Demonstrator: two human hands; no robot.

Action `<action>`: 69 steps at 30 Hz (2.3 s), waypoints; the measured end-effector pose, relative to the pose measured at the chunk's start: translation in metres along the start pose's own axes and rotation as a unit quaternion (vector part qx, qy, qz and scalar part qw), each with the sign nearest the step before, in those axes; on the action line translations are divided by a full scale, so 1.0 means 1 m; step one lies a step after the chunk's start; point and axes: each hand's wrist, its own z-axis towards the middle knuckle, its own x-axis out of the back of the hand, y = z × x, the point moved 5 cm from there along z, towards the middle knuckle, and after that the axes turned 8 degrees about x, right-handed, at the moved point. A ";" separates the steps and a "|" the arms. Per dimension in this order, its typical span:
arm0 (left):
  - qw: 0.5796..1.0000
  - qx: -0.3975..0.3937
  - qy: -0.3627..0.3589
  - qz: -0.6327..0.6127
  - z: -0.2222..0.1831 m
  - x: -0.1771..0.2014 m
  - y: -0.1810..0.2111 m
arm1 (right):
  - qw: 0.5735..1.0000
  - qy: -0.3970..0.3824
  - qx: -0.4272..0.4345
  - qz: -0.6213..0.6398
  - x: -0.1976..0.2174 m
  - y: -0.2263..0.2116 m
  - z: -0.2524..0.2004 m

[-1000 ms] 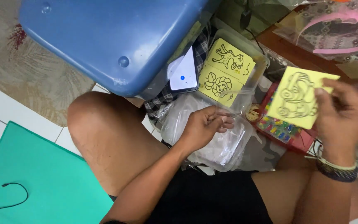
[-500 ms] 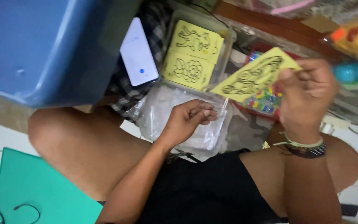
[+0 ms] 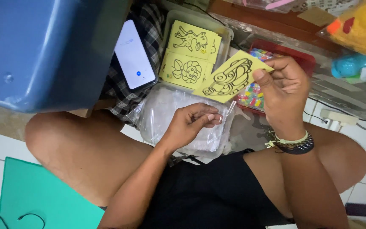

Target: The person is manually packing small yellow coloring cards and colorful sticker sheets into clear plastic bags.

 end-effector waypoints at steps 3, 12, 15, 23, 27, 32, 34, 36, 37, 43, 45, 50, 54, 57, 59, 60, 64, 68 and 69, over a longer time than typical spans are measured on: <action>1.000 -0.008 0.007 -0.014 -0.001 0.004 -0.002 | 0.999 -0.030 -0.002 -0.031 -0.003 0.002 0.001; 0.999 -0.031 0.010 -0.012 -0.006 0.007 0.006 | 0.994 -0.050 0.040 -0.087 -0.006 -0.009 0.008; 0.999 -0.032 0.009 -0.027 -0.006 0.008 0.005 | 0.991 -0.041 0.057 -0.115 0.001 -0.004 0.007; 0.999 -0.023 0.014 -0.023 -0.010 0.008 0.012 | 0.993 -0.070 -0.017 -0.095 -0.020 -0.004 0.005; 0.999 -0.022 0.026 -0.038 -0.008 0.009 0.009 | 0.992 -0.071 -0.004 -0.100 -0.020 -0.007 0.008; 0.998 -0.026 0.053 -0.016 -0.009 0.010 0.014 | 0.987 -0.124 0.014 -0.102 -0.030 -0.010 0.007; 0.998 -0.031 0.061 0.004 -0.010 0.011 0.016 | 0.991 -0.104 0.016 -0.079 -0.030 -0.007 0.005; 0.995 -0.050 0.087 0.014 -0.012 0.012 0.018 | 0.988 -0.123 0.060 -0.072 -0.035 -0.001 0.003; 0.991 -0.069 0.110 0.023 -0.012 0.015 0.022 | 0.982 -0.140 0.104 -0.066 -0.040 0.000 0.002; 0.985 -0.095 0.128 0.067 -0.018 0.016 0.037 | 0.969 -0.181 0.140 -0.090 -0.052 -0.024 0.008; 0.985 -0.096 0.132 0.060 -0.019 0.016 0.033 | 0.966 -0.211 0.127 -0.076 -0.059 -0.013 0.001; 0.983 -0.093 0.143 0.061 -0.022 0.020 0.036 | 0.958 -0.269 0.088 -0.051 -0.065 -0.015 -0.001; 0.982 -0.092 0.151 0.065 -0.019 0.023 0.030 | 0.957 -0.276 0.068 -0.060 -0.066 -0.007 -0.004; 0.980 -0.098 0.154 0.082 -0.018 0.025 0.030 | 0.951 -0.297 0.058 -0.069 -0.068 -0.009 -0.004; 0.979 -0.095 0.156 0.090 -0.018 0.025 0.031 | 0.949 -0.302 0.057 -0.075 -0.065 -0.011 0.000; 0.980 -0.092 0.156 0.086 -0.018 0.025 0.032 | 0.952 -0.291 0.062 -0.068 -0.061 -0.011 0.003; 0.979 -0.085 0.161 0.092 -0.016 0.023 0.033 | 0.948 -0.298 0.095 -0.062 -0.061 0.001 -0.004; 0.979 -0.074 0.159 0.099 -0.013 0.026 0.027 | 0.942 -0.305 0.107 -0.089 -0.071 -0.010 -0.006; 0.979 -0.070 0.164 0.103 -0.012 0.027 0.026 | 0.954 -0.264 0.099 -0.101 -0.063 -0.006 -0.002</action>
